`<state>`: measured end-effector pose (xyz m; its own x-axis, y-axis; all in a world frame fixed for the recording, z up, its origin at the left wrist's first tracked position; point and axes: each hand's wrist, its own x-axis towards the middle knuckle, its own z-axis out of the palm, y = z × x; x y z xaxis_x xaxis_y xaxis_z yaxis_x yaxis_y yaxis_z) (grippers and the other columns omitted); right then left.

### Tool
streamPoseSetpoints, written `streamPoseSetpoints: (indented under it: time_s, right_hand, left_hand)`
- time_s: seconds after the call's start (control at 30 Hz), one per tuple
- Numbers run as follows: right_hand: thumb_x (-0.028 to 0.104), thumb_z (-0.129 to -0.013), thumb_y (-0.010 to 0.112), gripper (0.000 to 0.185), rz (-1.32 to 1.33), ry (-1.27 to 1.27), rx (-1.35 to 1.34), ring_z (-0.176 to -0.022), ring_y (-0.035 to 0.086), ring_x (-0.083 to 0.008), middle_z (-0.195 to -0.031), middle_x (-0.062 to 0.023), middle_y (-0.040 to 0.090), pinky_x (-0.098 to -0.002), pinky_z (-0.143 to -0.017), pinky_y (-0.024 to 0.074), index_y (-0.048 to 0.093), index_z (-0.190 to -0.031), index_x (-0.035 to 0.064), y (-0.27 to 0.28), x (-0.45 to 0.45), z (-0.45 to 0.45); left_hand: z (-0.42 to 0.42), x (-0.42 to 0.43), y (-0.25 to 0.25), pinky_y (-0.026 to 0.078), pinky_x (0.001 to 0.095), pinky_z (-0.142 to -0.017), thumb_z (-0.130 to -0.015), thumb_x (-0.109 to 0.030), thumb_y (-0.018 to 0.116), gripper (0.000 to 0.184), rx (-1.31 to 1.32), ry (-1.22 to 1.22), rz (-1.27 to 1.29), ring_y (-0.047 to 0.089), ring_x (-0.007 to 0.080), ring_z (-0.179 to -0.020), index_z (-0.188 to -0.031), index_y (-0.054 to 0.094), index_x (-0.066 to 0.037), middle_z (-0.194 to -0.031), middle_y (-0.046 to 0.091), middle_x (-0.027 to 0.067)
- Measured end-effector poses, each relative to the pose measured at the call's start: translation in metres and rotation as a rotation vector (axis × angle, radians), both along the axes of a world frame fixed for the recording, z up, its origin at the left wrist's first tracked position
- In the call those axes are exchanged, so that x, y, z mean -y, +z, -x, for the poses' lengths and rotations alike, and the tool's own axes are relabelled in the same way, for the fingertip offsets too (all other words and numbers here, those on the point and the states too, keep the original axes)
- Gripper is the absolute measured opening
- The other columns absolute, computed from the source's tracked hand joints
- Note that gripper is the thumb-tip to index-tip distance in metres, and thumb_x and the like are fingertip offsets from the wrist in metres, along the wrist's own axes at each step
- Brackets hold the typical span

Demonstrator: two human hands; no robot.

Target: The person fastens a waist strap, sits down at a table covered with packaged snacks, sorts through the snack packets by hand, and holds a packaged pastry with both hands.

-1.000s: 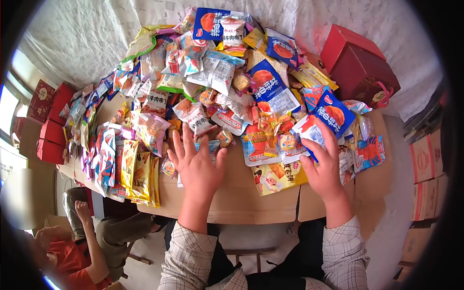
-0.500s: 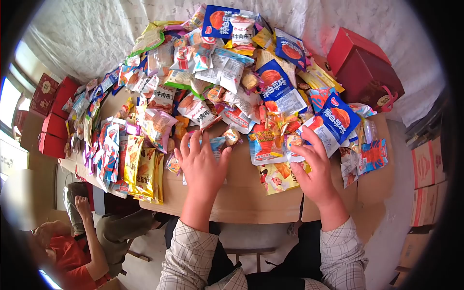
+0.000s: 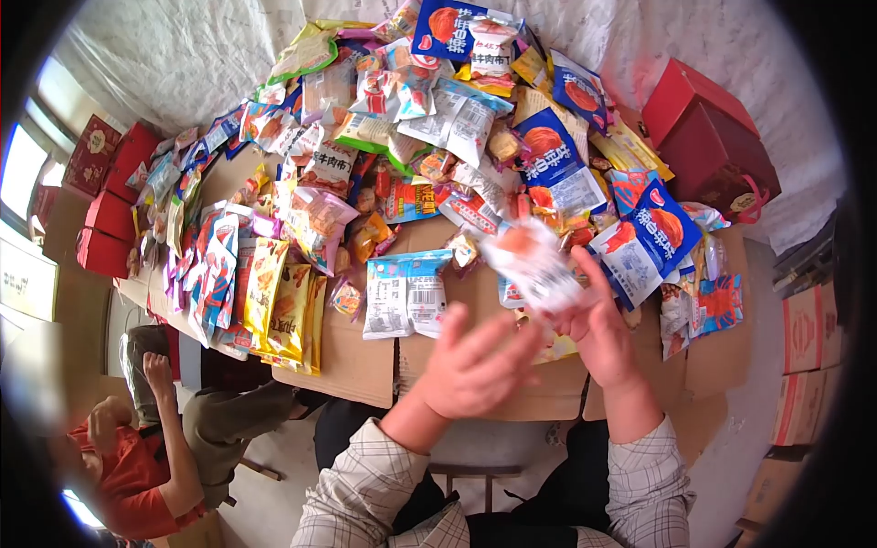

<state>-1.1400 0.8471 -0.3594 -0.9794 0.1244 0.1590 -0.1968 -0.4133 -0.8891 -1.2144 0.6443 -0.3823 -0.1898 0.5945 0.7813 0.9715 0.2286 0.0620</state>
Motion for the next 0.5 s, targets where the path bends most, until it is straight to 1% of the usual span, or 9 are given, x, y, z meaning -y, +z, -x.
streamPoseSetpoints:
  time_s: [0.03, 0.07, 0.13, 0.27, 0.3, 0.33, 0.4, 0.43, 0.5]
  right_hand:
    - [0.047, -0.104, 0.048, 0.071, 0.132, 0.019, 0.079, -0.123, 0.059, -0.0264, -0.145, -0.0160, 0.050, -0.0375, -0.102, 0.0478, 0.029, -0.156, 0.0034, 0.003, 0.003, -0.001]
    - [0.047, -0.104, 0.048, 0.071, 0.133, 0.026, 0.079, -0.123, 0.059, -0.0264, -0.145, -0.0160, 0.050, -0.0375, -0.102, 0.0478, 0.029, -0.156, 0.0034, 0.001, 0.002, 0.000]
    - [0.044, -0.103, 0.050, 0.070, 0.063, -0.010, 0.155, -0.125, 0.058, -0.0246, -0.146, -0.0157, 0.048, -0.0362, -0.103, 0.0470, 0.030, -0.154, 0.0005, -0.005, -0.002, 0.000]
    - [0.038, -0.104, 0.047, 0.067, -0.455, -0.085, 0.111, -0.129, 0.052, -0.0193, -0.149, -0.0166, 0.045, -0.0337, -0.106, 0.0424, 0.031, -0.152, -0.0059, -0.008, -0.004, -0.003]
    - [0.030, -0.105, 0.051, 0.061, -0.607, -0.085, 0.035, -0.124, 0.055, -0.0199, -0.143, -0.0151, 0.051, -0.0341, -0.102, 0.0455, 0.034, -0.153, -0.0034, -0.004, -0.001, -0.001]
    - [0.030, -0.105, 0.051, 0.061, -0.609, -0.070, 0.031, -0.124, 0.055, -0.0199, -0.143, -0.0151, 0.051, -0.0341, -0.102, 0.0455, 0.034, -0.153, -0.0034, 0.007, 0.004, 0.000]
    - [0.020, -0.102, 0.059, 0.057, -0.704, 0.067, 0.421, -0.115, 0.062, -0.0214, -0.132, -0.0152, 0.061, -0.0362, -0.094, 0.0509, 0.039, -0.152, 0.0019, 0.024, 0.015, -0.001]
    - [0.011, -0.096, 0.065, 0.056, -0.801, 0.003, 0.276, -0.102, 0.069, -0.0256, -0.120, -0.0174, 0.068, -0.0372, -0.086, 0.0544, 0.046, -0.149, 0.0064, 0.011, 0.019, 0.001]
    - [0.010, -0.094, 0.068, 0.056, -0.923, -0.028, 0.217, -0.101, 0.070, -0.0290, -0.120, -0.0187, 0.068, -0.0383, -0.085, 0.0547, 0.049, -0.146, 0.0063, 0.007, 0.024, 0.004]
  left_hand:
    - [-0.007, -0.003, 0.000, 0.030, 0.0586, -0.113, -0.085, -0.040, 0.072, 0.039, -0.029, -0.033, 0.049, 0.056, 0.0264, -0.126, -0.113, 0.074, -0.014, -0.129, 0.065, 0.0017]
    - [-0.013, -0.007, 0.001, 0.030, 0.0554, -0.115, -0.087, -0.045, 0.069, 0.039, -0.059, -0.066, 0.097, 0.056, 0.0258, -0.126, -0.113, 0.076, -0.016, -0.129, 0.065, 0.0018]
    - [-0.015, -0.009, 0.007, 0.033, 0.0539, -0.113, -0.086, -0.042, 0.072, 0.038, 0.031, -0.123, 0.118, 0.057, 0.0256, -0.125, -0.112, 0.076, -0.015, -0.127, 0.065, 0.0024]
    - [-0.004, 0.003, 0.011, 0.041, 0.0507, -0.107, -0.080, -0.031, 0.078, 0.035, 0.219, -0.149, 0.081, 0.062, 0.0279, -0.119, -0.108, 0.075, -0.011, -0.121, 0.066, 0.0054]
    - [-0.003, 0.005, 0.010, 0.047, 0.0484, -0.101, -0.077, -0.026, 0.080, 0.031, 0.244, -0.116, 0.012, 0.064, 0.0272, -0.114, -0.102, 0.073, -0.009, -0.113, 0.066, 0.0063]
    - [-0.001, 0.008, 0.009, 0.047, 0.0484, -0.101, -0.077, -0.026, 0.080, 0.031, 0.243, -0.101, 0.010, 0.064, 0.0272, -0.114, -0.102, 0.073, -0.009, -0.113, 0.066, 0.0063]
    - [0.004, 0.013, 0.007, 0.050, 0.0461, -0.097, -0.075, -0.025, 0.080, 0.028, 0.224, -0.048, -0.003, 0.064, 0.0260, -0.108, -0.096, 0.072, -0.009, -0.106, 0.067, 0.0059]
    - [0.006, 0.015, 0.011, 0.053, 0.0443, -0.093, -0.073, -0.022, 0.081, 0.025, 0.206, -0.027, -0.006, 0.063, 0.0251, -0.101, -0.090, 0.070, -0.008, -0.100, 0.066, 0.0050]
    - [0.013, 0.017, 0.003, 0.052, 0.0444, -0.092, -0.072, -0.021, 0.081, 0.024, 0.225, 0.024, 0.029, 0.063, 0.0251, -0.099, -0.088, 0.069, -0.008, -0.099, 0.065, 0.0050]
